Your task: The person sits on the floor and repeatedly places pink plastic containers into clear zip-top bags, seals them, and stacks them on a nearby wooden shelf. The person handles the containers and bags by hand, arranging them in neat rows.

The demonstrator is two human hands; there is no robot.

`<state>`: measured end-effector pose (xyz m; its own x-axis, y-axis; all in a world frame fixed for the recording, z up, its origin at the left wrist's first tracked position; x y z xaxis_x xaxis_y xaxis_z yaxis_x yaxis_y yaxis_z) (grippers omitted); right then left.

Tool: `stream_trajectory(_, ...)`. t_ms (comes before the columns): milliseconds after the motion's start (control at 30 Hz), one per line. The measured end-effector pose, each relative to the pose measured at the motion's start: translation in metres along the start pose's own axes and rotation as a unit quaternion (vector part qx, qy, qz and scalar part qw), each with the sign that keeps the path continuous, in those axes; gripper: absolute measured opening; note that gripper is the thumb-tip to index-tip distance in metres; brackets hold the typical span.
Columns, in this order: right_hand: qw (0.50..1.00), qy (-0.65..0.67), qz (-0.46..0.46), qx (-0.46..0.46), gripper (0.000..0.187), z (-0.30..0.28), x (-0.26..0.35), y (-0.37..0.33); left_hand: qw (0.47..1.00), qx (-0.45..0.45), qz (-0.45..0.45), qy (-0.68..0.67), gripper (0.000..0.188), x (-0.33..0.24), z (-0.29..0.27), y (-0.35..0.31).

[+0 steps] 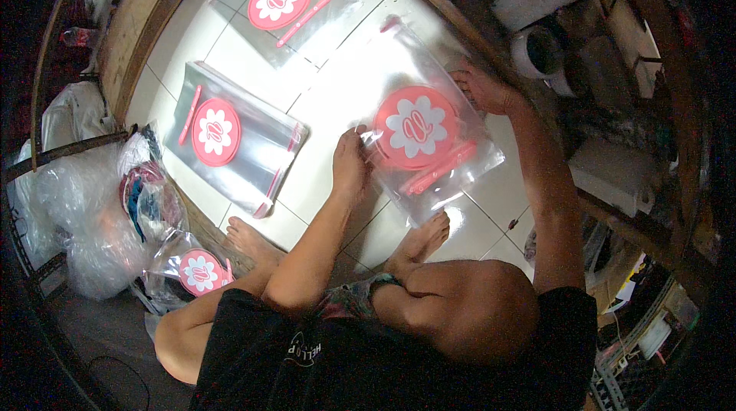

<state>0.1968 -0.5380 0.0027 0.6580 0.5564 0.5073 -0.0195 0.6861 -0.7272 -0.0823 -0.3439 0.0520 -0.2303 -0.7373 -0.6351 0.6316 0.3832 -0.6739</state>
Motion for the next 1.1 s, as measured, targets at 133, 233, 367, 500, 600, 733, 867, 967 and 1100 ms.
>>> stream_trajectory(133, 0.963, -0.253, -0.064, -0.064, 0.065, 0.005, 0.000, 0.000, 0.998, 0.024, -0.057, 0.026, 0.037, 0.007, 0.010, 0.004)
stream_trajectory(233, 0.949, -0.290, -0.081, -0.094, 0.061, 0.006, -0.005, 0.009, 1.000, 0.011, -0.016, -0.014, 0.038, 0.024, 0.005, 0.008)
stream_trajectory(367, 0.906, -0.366, -0.081, -0.195, 0.062, 0.019, -0.009, 0.020, 0.994, -0.061, 0.024, 0.093, 0.042, 0.025, 0.012, -0.005)
stream_trajectory(500, 0.874, -0.387, -0.080, -0.282, 0.065, 0.043, -0.010, 0.015, 0.914, -0.142, 0.142, 0.353, 0.057, 0.028, 0.001, -0.014)
stream_trajectory(600, 0.845, -0.450, -0.092, -0.273, 0.067, 0.040, -0.011, 0.017, 0.869, -0.169, 0.137, 0.445, 0.072, 0.029, -0.006, -0.012)
stream_trajectory(733, 0.871, -0.404, -0.100, -0.262, 0.067, 0.043, -0.010, 0.019, 0.877, -0.111, 0.078, 0.462, 0.080, 0.041, -0.011, -0.002)
stream_trajectory(867, 0.867, -0.406, -0.096, -0.273, 0.066, 0.039, -0.014, 0.024, 0.867, -0.115, 0.107, 0.472, 0.077, 0.046, -0.012, -0.002)
stream_trajectory(967, 0.859, -0.420, -0.091, -0.280, 0.068, 0.046, -0.010, 0.023, 0.869, -0.108, 0.063, 0.479, 0.078, 0.031, -0.007, -0.007)
stream_trajectory(1100, 0.852, -0.400, -0.131, -0.310, 0.066, 0.050, -0.013, 0.015, 0.819, -0.138, 0.176, 0.528, 0.080, 0.014, -0.023, 0.000)
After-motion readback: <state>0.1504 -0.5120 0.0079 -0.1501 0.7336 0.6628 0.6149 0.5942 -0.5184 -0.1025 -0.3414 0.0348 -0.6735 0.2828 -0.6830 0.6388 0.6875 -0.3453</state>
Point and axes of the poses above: each hand's wrist, its own y-axis towards the middle knuckle, its own z-axis out of the palm, x = y × z, the point moved 1 cm from there along y, towards the middle knuckle, and after that the axes turned 6 degrees about x, right-handed, at the moved point
